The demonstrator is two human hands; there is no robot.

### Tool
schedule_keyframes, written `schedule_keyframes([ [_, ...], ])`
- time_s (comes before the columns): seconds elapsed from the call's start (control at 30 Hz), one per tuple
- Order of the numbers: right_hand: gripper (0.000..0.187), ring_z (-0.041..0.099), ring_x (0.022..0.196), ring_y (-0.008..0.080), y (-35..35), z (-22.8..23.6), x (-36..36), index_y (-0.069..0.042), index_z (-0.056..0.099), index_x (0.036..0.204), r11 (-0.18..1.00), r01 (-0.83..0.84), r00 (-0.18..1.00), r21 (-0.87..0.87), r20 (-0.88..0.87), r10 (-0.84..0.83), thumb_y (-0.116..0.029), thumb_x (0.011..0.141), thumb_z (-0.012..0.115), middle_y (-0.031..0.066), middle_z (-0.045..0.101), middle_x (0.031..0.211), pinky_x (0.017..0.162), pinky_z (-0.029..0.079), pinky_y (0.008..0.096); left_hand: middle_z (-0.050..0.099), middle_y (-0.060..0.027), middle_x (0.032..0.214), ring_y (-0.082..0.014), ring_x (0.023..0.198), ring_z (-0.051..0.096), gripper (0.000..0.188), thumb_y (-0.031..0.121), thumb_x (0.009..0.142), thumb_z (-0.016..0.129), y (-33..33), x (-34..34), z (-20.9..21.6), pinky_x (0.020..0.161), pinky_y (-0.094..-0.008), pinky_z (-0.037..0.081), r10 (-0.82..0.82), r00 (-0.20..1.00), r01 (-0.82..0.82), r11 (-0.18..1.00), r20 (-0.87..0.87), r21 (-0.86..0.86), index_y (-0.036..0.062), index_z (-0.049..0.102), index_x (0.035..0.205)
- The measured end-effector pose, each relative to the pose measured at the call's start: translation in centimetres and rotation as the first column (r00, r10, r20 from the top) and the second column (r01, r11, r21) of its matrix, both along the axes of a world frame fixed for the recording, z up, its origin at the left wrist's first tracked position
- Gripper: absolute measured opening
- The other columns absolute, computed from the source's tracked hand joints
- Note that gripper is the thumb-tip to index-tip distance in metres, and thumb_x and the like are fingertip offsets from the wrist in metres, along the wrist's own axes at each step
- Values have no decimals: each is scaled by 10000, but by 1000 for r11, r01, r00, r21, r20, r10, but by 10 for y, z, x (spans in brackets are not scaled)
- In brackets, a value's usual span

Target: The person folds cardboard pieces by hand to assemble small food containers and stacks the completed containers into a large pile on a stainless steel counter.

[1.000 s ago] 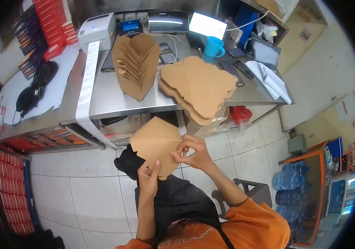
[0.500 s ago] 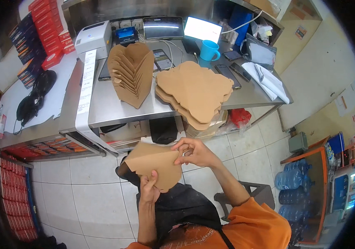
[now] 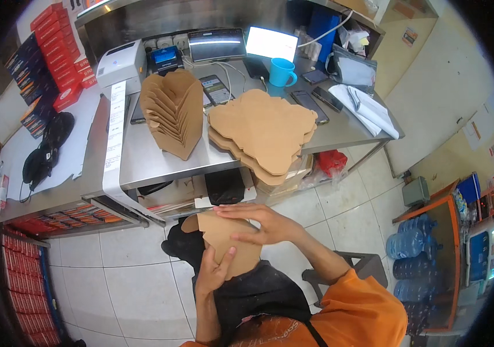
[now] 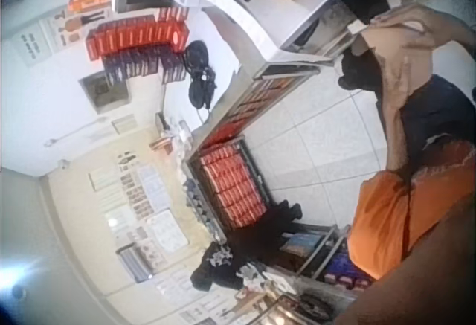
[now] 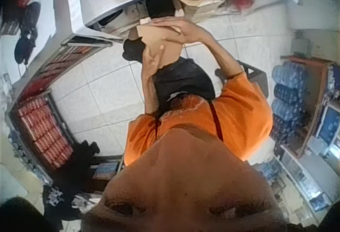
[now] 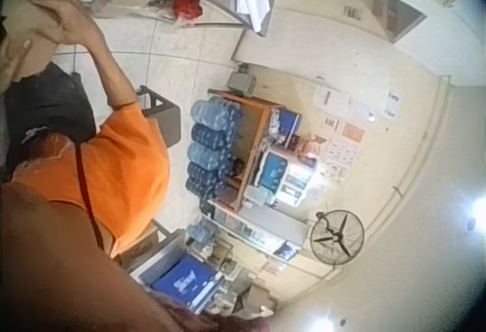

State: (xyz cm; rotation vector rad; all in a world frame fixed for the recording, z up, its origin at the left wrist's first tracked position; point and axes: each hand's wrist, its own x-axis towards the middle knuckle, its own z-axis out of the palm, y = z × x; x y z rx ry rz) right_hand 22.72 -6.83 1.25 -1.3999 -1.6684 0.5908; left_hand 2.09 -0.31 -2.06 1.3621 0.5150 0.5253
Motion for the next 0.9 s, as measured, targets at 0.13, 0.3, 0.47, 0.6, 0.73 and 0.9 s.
schedule_keyframes([
  [0.13, 362, 618, 1139, 306, 4, -7, -10, 3, 633, 1195, 1000, 7, 999, -27, -51, -9, -118, 862, 710, 153, 645, 1222, 983, 469, 392, 690, -131, 1003, -166, 895, 647, 302, 155, 949, 631, 17, -17, -23, 789, -312, 521, -133, 987, 130, 991, -91, -37, -53, 594, 1165],
  [0.3, 313, 649, 1022, 275, 3, -37, -21, 2, 654, 1148, 986, -130, 974, -103, -199, 108, -135, 872, 712, 154, 672, 1126, 904, 489, 371, 687, -114, 977, -131, 863, 629, 294, 151, 947, 635, 29, -23, -28, 761, -296, 518, -239, 961, 237, 971, -138, -32, -54, 605, 1155],
  [0.47, 203, 663, 891, 208, -8, -46, -13, 9, 706, 1008, 948, -132, 961, -290, -271, 50, -136, 869, 728, 128, 710, 979, 803, 500, 321, 687, -83, 983, -97, 863, 610, 274, 137, 933, 655, 23, -15, -22, 751, -275, 509, -256, 931, 299, 944, -262, 140, -47, 638, 1135],
  [0.6, 124, 640, 816, 162, -22, -45, -11, -5, 739, 912, 959, 171, 904, -226, -352, -244, -112, 851, 744, 103, 707, 881, 733, 487, 299, 646, -125, 1142, -131, 996, 605, 377, 127, 899, 693, 29, -14, -30, 846, -291, 499, -214, 926, 141, 960, -312, -240, -49, 603, 1220],
  [0.73, 161, 555, 717, 159, -25, -34, -24, -47, 756, 965, 928, 365, 915, 79, -212, -342, -54, 804, 756, 68, 612, 741, 650, 447, 311, 536, -136, 1327, -242, 1201, 555, 692, 143, 860, 729, 21, -20, -62, 1021, -351, 436, 37, 912, 288, 651, 408, -703, -16, 367, 1428],
  [0.9, 353, 475, 664, 192, -21, -23, -14, -103, 754, 1052, 926, 122, 984, 357, 78, -160, 15, 720, 748, 36, 476, 679, 598, 411, 334, 610, -91, 1224, -187, 1132, 581, 494, 152, 884, 719, 13, -14, -37, 974, -321, 455, -36, 997, 64, 870, 66, -488, -7, 526, 1309],
])
